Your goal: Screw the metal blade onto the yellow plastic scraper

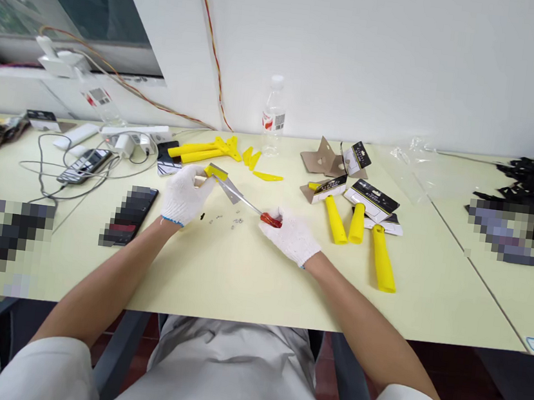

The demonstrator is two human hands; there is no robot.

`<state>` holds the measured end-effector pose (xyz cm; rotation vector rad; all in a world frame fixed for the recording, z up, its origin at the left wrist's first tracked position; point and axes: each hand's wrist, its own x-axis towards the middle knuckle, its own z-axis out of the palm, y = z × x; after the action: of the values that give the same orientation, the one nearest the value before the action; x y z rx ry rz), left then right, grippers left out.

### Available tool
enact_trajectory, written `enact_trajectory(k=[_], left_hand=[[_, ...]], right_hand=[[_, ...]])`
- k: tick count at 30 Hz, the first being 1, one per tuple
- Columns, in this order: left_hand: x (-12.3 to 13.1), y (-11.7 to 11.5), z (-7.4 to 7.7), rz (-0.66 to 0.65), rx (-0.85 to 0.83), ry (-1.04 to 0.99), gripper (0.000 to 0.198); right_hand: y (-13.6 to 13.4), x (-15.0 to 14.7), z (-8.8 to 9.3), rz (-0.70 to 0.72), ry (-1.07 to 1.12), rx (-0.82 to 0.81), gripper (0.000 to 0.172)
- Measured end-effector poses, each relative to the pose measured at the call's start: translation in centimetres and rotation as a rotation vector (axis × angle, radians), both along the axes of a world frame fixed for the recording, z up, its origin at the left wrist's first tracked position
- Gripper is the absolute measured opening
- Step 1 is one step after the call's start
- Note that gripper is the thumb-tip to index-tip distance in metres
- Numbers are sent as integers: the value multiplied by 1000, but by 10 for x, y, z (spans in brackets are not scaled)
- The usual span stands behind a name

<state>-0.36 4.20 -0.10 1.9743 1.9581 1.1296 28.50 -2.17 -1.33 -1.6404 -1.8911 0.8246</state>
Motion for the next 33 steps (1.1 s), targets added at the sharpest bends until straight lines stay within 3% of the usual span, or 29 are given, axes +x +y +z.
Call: enact_trajectory(k=[3, 8, 11, 15, 17, 19, 22, 26, 30, 33], left_hand=[[0, 0, 1, -1, -3, -14, 13], [-1, 1, 0, -1, -33, -41, 11], [-2, 2, -4, -22, -26, -44, 16], [-1, 4, -9, -33, -43, -36, 33], [-1, 4, -10, -38, -55, -33, 37], [-1, 3, -10, -43, -63, -32, 37], [-1, 1, -7, -52, -67, -30, 37], [0, 0, -4, -53, -62, -24, 36], [0, 1, -5, -50, -60, -14, 35], [-1, 3, -7, -48, -60, -10, 35]], right_hand=[[-1, -1, -4, -33, -118, 141, 30], [-3, -1, -8, 51, -170, 259, 30], [-5, -2, -4, 54, -148, 178, 36], [-6, -4, 7, 125, 27, -138, 51], [-6, -5, 9, 122, 94, -221, 47], [-5, -5, 7, 60, 98, -159, 40], [-4, -4, 0, -24, -17, 61, 29], [-4, -2, -4, 2, -179, 256, 34], [-7, -2, 0, 22, -196, 210, 38], [-7, -2, 5, 53, -63, 29, 49]])
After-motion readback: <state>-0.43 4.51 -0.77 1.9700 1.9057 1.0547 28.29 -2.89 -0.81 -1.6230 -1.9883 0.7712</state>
